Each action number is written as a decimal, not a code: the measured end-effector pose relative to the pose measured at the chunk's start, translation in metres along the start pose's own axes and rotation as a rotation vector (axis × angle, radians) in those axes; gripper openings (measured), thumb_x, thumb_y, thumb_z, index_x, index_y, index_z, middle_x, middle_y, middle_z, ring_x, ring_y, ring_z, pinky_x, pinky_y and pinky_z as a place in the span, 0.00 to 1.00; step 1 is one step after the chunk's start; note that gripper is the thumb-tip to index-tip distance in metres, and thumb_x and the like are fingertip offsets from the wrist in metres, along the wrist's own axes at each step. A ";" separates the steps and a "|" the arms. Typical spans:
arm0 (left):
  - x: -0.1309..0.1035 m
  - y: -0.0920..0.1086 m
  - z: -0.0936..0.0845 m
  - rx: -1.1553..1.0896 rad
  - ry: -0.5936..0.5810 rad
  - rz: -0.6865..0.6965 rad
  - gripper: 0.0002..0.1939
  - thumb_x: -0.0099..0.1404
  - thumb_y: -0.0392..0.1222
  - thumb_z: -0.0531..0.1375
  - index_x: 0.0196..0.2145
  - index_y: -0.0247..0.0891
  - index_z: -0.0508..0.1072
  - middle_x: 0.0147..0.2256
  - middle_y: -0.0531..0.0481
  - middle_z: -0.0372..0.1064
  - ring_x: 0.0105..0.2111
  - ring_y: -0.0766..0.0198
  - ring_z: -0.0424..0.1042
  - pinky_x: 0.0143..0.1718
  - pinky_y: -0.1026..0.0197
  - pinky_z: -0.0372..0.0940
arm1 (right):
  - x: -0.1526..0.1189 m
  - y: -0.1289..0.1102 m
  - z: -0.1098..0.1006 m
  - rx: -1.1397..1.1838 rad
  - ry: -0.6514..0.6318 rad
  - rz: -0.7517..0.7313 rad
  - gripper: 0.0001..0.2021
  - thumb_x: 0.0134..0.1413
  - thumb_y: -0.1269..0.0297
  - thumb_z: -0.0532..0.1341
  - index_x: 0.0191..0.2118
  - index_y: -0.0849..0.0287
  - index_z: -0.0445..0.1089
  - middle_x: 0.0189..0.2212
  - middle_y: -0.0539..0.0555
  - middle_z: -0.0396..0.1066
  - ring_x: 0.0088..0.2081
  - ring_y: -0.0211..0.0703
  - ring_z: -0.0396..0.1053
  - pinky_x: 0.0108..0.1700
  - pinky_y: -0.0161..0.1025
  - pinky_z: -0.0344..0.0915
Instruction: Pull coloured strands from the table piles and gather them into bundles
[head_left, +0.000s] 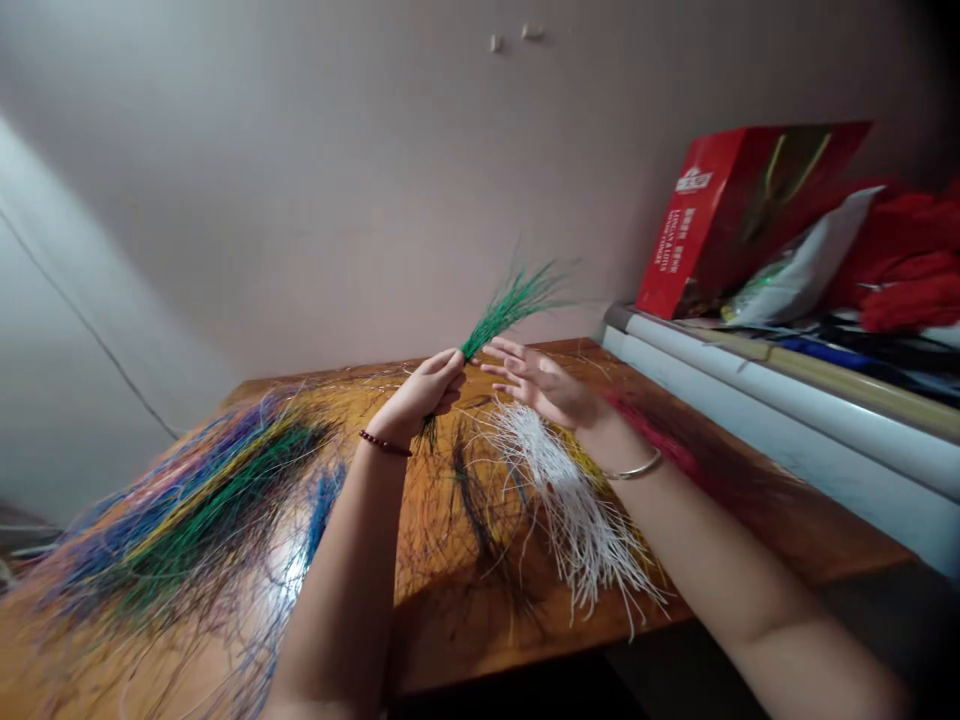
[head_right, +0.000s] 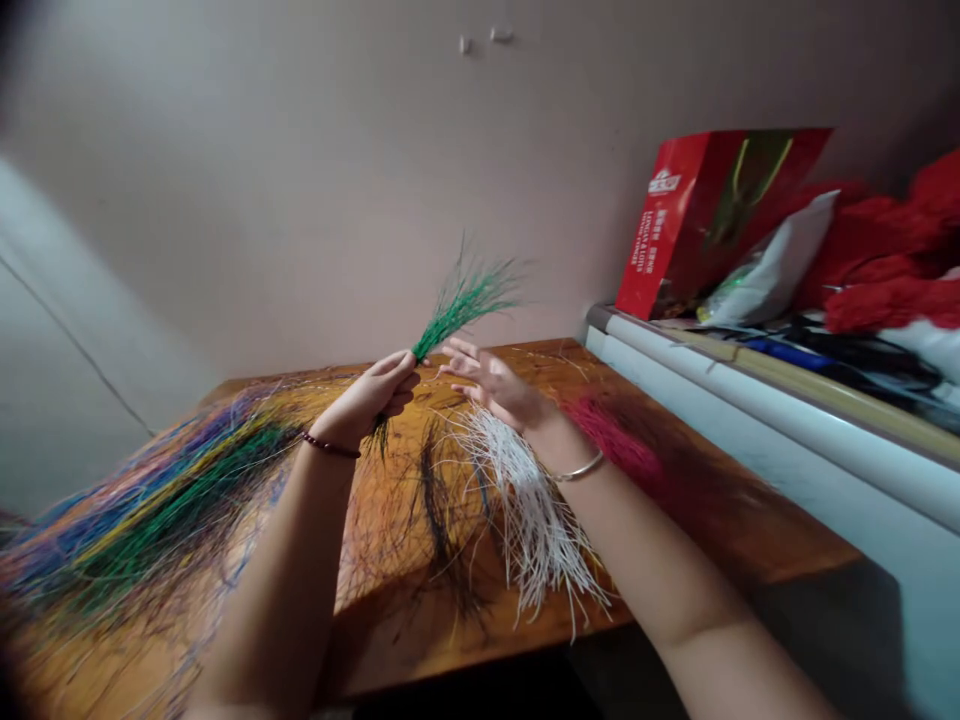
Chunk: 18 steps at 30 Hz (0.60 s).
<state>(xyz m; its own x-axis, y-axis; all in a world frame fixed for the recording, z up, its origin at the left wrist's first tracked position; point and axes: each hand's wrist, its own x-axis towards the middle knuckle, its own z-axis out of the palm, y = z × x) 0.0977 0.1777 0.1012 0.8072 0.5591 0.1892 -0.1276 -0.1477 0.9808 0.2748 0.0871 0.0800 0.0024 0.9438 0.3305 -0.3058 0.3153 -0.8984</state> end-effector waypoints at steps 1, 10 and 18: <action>0.001 -0.002 0.002 0.029 -0.025 -0.014 0.15 0.64 0.55 0.55 0.35 0.39 0.64 0.21 0.60 0.41 0.16 0.75 0.39 0.14 0.70 0.34 | 0.000 -0.002 -0.001 0.002 0.003 -0.034 0.14 0.51 0.62 0.65 0.45 0.49 0.71 0.56 0.51 0.64 0.56 0.46 0.61 0.55 0.44 0.61; 0.006 -0.016 0.012 0.440 -0.101 0.054 0.16 0.67 0.51 0.51 0.38 0.36 0.69 0.21 0.55 0.52 0.19 0.71 0.48 0.18 0.67 0.46 | 0.016 0.003 0.000 0.208 0.133 0.035 0.09 0.58 0.66 0.58 0.44 0.50 0.70 0.41 0.50 0.74 0.45 0.39 0.69 0.42 0.36 0.66; 0.001 -0.020 -0.011 0.778 -0.052 0.064 0.15 0.63 0.51 0.56 0.37 0.36 0.70 0.25 0.52 0.60 0.23 0.70 0.55 0.23 0.65 0.52 | 0.046 -0.001 -0.013 -0.168 0.343 0.286 0.10 0.59 0.66 0.59 0.28 0.62 0.71 0.12 0.46 0.54 0.15 0.29 0.48 0.14 0.27 0.43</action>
<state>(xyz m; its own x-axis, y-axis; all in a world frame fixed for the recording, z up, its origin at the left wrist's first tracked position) 0.0946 0.1897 0.0822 0.8406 0.4938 0.2228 0.2500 -0.7185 0.6491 0.2875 0.1312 0.0924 0.2638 0.9642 -0.0262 -0.1815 0.0229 -0.9831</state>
